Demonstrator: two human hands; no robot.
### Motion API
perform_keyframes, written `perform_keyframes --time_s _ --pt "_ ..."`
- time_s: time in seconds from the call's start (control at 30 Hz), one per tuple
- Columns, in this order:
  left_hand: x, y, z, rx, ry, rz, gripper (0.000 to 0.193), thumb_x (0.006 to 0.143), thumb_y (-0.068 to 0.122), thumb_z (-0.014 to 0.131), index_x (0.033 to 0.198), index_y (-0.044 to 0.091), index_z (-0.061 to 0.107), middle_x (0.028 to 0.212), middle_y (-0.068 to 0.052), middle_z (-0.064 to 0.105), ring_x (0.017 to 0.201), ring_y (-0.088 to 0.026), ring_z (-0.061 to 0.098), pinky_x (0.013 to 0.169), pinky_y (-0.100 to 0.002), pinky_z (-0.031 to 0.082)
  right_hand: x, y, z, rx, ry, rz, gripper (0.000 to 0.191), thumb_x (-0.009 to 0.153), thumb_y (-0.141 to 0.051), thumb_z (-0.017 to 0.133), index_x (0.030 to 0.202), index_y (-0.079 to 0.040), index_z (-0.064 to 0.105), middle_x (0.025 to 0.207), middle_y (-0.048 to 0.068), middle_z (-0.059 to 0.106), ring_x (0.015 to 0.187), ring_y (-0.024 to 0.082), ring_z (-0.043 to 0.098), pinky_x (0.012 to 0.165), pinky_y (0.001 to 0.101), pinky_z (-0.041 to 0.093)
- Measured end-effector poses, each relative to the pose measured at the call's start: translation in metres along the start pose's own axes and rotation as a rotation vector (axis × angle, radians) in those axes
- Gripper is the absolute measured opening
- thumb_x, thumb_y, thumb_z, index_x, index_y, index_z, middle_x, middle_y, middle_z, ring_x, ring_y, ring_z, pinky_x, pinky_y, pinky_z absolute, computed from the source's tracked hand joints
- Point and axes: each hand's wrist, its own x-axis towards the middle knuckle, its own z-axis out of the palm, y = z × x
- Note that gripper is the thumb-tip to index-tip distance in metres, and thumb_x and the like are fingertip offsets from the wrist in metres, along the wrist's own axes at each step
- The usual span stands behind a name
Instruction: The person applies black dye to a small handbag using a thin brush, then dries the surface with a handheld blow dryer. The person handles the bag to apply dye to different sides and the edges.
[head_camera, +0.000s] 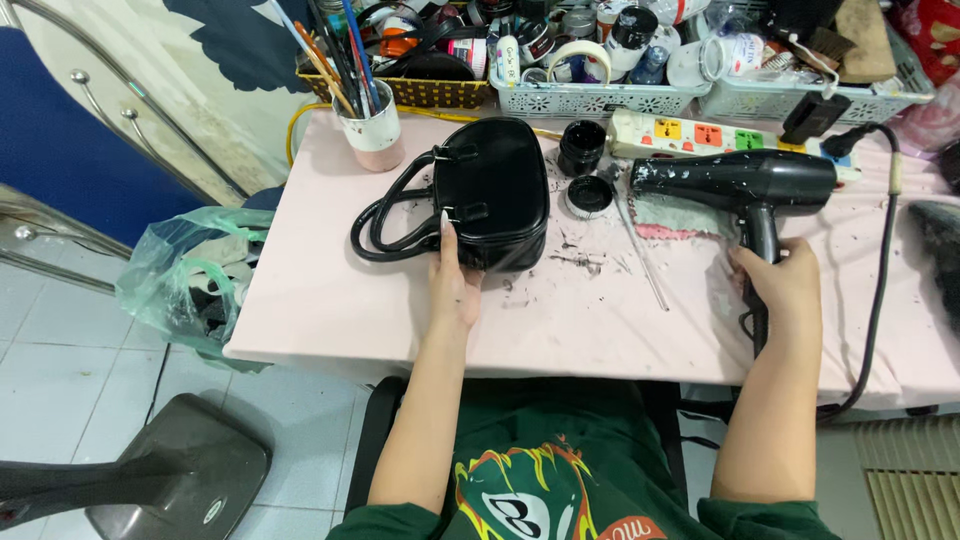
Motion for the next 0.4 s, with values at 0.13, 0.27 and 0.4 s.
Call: perform_keyframes --time_s 0.13,0.27,0.4 --pt "-0.008 0.005 0.007 -0.007 -0.011 0.024 0.06 0.091 0.041 0.068 0.14 0.011 0.049 0.134 -0.006 0.062 0.117 -0.021 0.063 0.092 -0.038 0.058 -0.002 -0.01 -0.003 0.16 -0.042 0.024 0.04 0.084 -0.015 0.083 0.11 0.007 0.062 0.075 0.011 0.066 0.053 0.015 0.06 0.047 0.0305 0.047" --pt "-0.009 0.006 0.008 -0.002 -0.027 0.023 0.063 0.094 0.041 0.069 0.144 0.007 0.049 0.138 -0.008 0.06 0.118 -0.023 0.062 0.091 -0.039 0.058 -0.008 -0.003 -0.007 0.251 -0.053 0.035 0.046 0.094 -0.022 0.087 0.109 0.015 0.065 0.076 0.008 0.061 0.055 0.015 0.056 0.05 0.0293 0.044" --pt "-0.01 0.006 0.011 0.003 -0.052 0.029 0.065 0.093 0.039 0.066 0.148 0.014 0.042 0.142 -0.008 0.055 0.122 -0.024 0.062 0.093 -0.044 0.06 -0.015 -0.001 -0.012 0.354 0.028 -0.131 0.041 0.091 -0.013 0.083 0.115 0.008 0.057 0.076 0.009 0.063 0.055 0.017 0.06 0.047 0.0346 0.047"
